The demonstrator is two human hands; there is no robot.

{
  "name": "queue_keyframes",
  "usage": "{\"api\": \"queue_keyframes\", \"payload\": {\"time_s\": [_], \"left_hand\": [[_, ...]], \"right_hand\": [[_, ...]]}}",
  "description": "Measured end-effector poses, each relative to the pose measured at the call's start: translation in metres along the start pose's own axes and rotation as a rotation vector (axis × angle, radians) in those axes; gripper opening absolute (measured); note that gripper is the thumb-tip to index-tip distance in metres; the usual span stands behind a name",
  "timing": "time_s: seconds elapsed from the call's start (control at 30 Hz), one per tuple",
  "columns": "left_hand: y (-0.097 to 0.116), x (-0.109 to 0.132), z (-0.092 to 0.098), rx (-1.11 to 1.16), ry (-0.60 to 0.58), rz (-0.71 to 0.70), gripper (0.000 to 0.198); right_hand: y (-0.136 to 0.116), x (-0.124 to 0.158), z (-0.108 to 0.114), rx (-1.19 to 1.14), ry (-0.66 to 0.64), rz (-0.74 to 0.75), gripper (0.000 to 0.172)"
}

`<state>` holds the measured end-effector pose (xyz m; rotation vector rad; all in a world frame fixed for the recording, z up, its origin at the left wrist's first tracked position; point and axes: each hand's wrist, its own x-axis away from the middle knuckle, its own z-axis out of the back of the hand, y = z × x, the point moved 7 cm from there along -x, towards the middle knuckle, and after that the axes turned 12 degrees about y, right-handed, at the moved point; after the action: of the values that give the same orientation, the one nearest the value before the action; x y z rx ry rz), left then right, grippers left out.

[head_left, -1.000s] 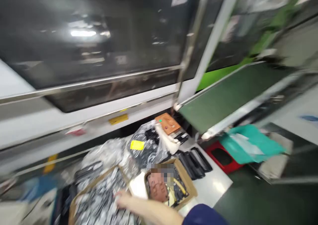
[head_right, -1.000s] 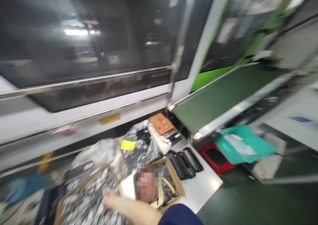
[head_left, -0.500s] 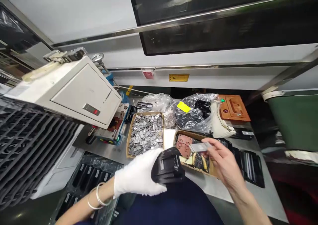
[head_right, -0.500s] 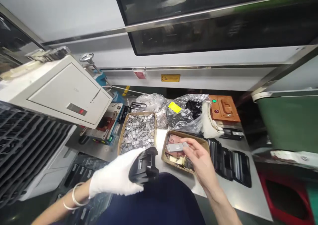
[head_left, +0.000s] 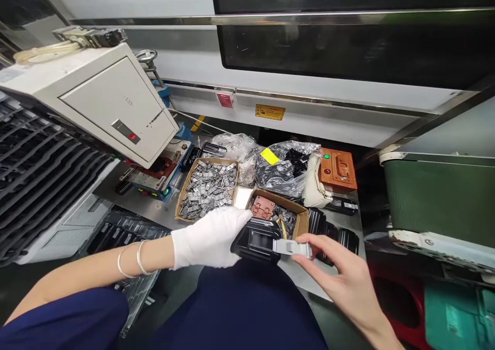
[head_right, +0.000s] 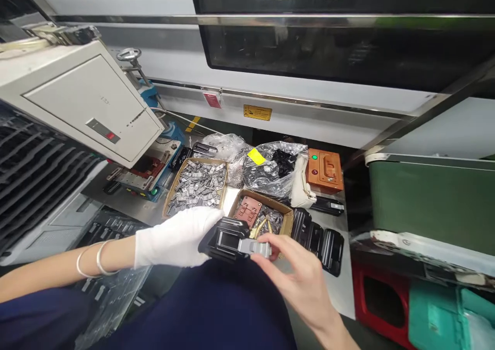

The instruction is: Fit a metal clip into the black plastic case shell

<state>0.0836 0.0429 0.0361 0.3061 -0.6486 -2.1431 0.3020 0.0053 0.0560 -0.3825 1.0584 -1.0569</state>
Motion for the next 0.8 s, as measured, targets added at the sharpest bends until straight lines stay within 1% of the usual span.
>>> {"api": "queue_keyframes", "payload": {"time_s": [0.07, 0.13, 0.2, 0.3, 0.4, 0.5, 0.57, 0.63, 0.67, 0.73, 0.77, 0.8], "left_hand": [[0.0, -0.005, -0.007, -0.082, -0.004, -0.022, 0.031], [0.001, -0.011, -0.014, -0.161, 0.001, -0.061, 0.033], [0.004, -0.016, -0.021, -0.223, -0.009, -0.113, 0.041], [0.007, -0.024, -0.029, -0.352, -0.038, -0.182, 0.055], [0.009, -0.03, -0.034, -0.426, -0.045, -0.256, 0.055], [0.005, -0.034, -0.029, -0.357, 0.041, -0.27, 0.055], [0.002, -0.035, -0.022, -0.221, 0.116, -0.257, 0.056], [0.0, -0.036, -0.015, -0.067, 0.165, -0.267, 0.053], [-0.001, -0.036, -0.012, -0.024, 0.187, -0.279, 0.049], [-0.005, -0.035, -0.01, -0.051, 0.218, -0.29, 0.041], [-0.007, -0.034, -0.01, -0.11, 0.234, -0.292, 0.039], [-0.009, -0.034, -0.01, -0.179, 0.242, -0.3, 0.041]], "right_hand": [[-0.013, 0.003, -0.006, 0.074, -0.036, 0.176, 0.017], [-0.024, 0.007, -0.015, 0.108, -0.039, 0.283, 0.015], [-0.031, 0.01, -0.026, 0.11, -0.037, 0.305, 0.016], [-0.039, 0.012, -0.04, 0.188, 0.016, 0.329, 0.02], [-0.041, 0.009, -0.048, 0.271, 0.05, 0.331, 0.025], [-0.032, 0.006, -0.047, 0.243, 0.075, 0.314, 0.022], [-0.02, 0.008, -0.044, 0.229, 0.121, 0.319, 0.017], [-0.004, 0.013, -0.044, 0.207, 0.183, 0.284, 0.02], [0.006, 0.016, -0.044, 0.172, 0.221, 0.228, 0.022], [0.027, 0.023, -0.047, 0.063, 0.288, 0.061, 0.02], [0.038, 0.026, -0.051, -0.001, 0.303, -0.042, 0.019], [0.048, 0.028, -0.056, -0.06, 0.3, -0.153, 0.023]]}}
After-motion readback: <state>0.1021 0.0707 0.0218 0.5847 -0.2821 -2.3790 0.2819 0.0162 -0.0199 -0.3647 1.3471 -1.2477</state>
